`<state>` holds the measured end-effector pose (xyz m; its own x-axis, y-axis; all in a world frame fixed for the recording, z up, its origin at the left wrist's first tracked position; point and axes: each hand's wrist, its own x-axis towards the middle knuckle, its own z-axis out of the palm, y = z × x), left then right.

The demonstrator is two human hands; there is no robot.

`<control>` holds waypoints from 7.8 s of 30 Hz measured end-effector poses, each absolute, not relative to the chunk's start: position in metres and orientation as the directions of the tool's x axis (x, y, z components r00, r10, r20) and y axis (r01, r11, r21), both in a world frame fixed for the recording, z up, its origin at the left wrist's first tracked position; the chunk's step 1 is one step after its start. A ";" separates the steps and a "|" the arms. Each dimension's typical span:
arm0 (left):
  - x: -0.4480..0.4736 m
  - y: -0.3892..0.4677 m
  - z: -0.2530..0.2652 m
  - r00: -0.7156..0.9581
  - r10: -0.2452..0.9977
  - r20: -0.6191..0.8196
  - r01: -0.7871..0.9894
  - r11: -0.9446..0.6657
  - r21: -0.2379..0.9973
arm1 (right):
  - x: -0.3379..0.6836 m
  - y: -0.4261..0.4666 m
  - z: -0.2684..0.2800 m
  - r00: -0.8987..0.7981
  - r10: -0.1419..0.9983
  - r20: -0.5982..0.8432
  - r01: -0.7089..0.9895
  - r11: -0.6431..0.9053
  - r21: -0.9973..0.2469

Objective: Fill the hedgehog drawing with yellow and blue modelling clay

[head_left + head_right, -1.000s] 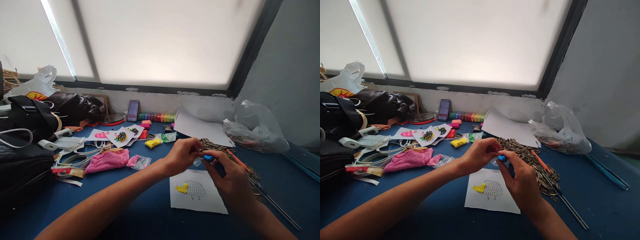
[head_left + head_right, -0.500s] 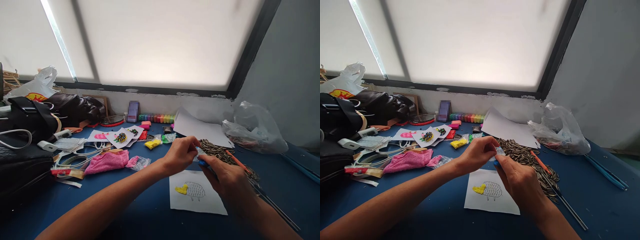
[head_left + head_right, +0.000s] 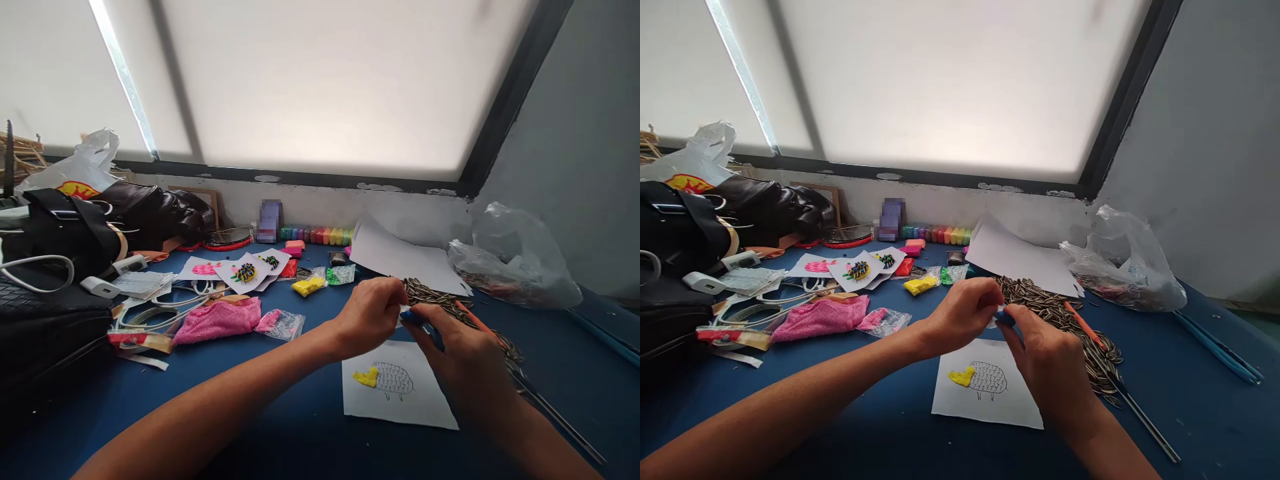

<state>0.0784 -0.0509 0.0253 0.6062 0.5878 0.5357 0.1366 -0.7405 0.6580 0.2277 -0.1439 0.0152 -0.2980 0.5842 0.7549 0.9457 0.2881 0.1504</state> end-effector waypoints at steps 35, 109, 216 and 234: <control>0.078 -0.046 0.022 0.630 0.602 0.491 0.235 -0.750 0.618 | 0.226 -0.144 0.017 -0.360 0.719 0.594 0.933 0.283 0.224; 0.063 -0.028 0.040 0.868 0.441 0.228 -0.136 -0.230 0.964 | 0.220 -0.149 0.037 0.166 0.912 0.376 0.658 0.182 -0.731; 0.021 -0.094 0.014 0.729 0.683 -0.051 0.021 0.052 0.998 | 0.201 -0.172 0.020 0.135 0.988 0.079 0.400 0.019 -0.916; 0.031 -0.080 0.016 0.768 0.630 -0.111 0.077 0.081 0.994 | 0.213 -0.171 0.019 0.012 1.000 0.006 0.560 -0.002 -0.828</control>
<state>0.0308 -0.0802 0.0165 0.7684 0.6304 -0.1105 0.0768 0.0806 0.9938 0.2132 -0.1708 0.0195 0.0118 0.9999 0.0059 0.5604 -0.0017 -0.8282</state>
